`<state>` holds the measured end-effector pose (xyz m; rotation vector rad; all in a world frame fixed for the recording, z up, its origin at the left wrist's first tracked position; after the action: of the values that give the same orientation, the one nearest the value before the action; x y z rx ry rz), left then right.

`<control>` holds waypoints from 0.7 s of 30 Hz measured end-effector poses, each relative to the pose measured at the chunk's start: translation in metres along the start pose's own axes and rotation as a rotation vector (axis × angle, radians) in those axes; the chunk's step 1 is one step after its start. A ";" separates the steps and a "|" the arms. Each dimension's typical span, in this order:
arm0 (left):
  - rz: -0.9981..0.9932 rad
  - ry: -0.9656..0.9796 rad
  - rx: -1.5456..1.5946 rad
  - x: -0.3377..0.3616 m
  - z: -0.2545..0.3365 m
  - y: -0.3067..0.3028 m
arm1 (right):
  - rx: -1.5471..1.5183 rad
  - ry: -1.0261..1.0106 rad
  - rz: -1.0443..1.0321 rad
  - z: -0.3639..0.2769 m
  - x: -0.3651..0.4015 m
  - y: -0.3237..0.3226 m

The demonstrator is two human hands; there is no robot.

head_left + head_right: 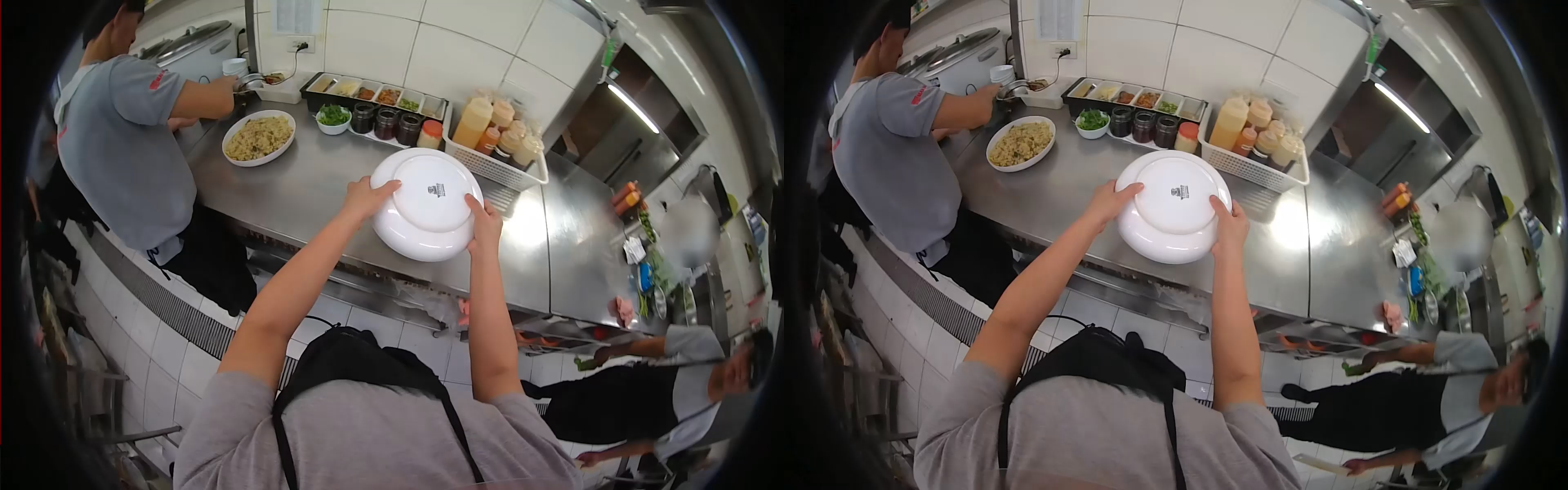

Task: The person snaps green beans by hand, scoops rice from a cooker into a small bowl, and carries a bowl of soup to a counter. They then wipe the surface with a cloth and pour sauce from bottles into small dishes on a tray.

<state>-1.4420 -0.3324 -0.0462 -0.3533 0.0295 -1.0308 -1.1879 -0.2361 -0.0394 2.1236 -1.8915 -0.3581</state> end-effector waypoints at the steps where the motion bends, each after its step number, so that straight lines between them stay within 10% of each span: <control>1: 0.006 -0.054 -0.060 -0.010 -0.006 0.001 | 0.039 0.032 -0.025 0.016 -0.019 0.001; 21: 0.012 -0.152 0.054 -0.020 -0.048 0.026 | 0.417 0.168 -0.088 0.084 -0.072 -0.026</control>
<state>-1.4394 -0.3165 -0.1026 -0.3806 -0.1324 -0.9882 -1.2028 -0.1656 -0.1267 2.4086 -1.9065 0.2150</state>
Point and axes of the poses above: each hand's wrist, its own x-axis away from the middle knuckle, its own y-axis out of the palm, z = x × y, the point moved 10 cm from there along -x, towards the middle knuckle, and after that the axes turned 1 degree about -y, right-handed, at the moved point
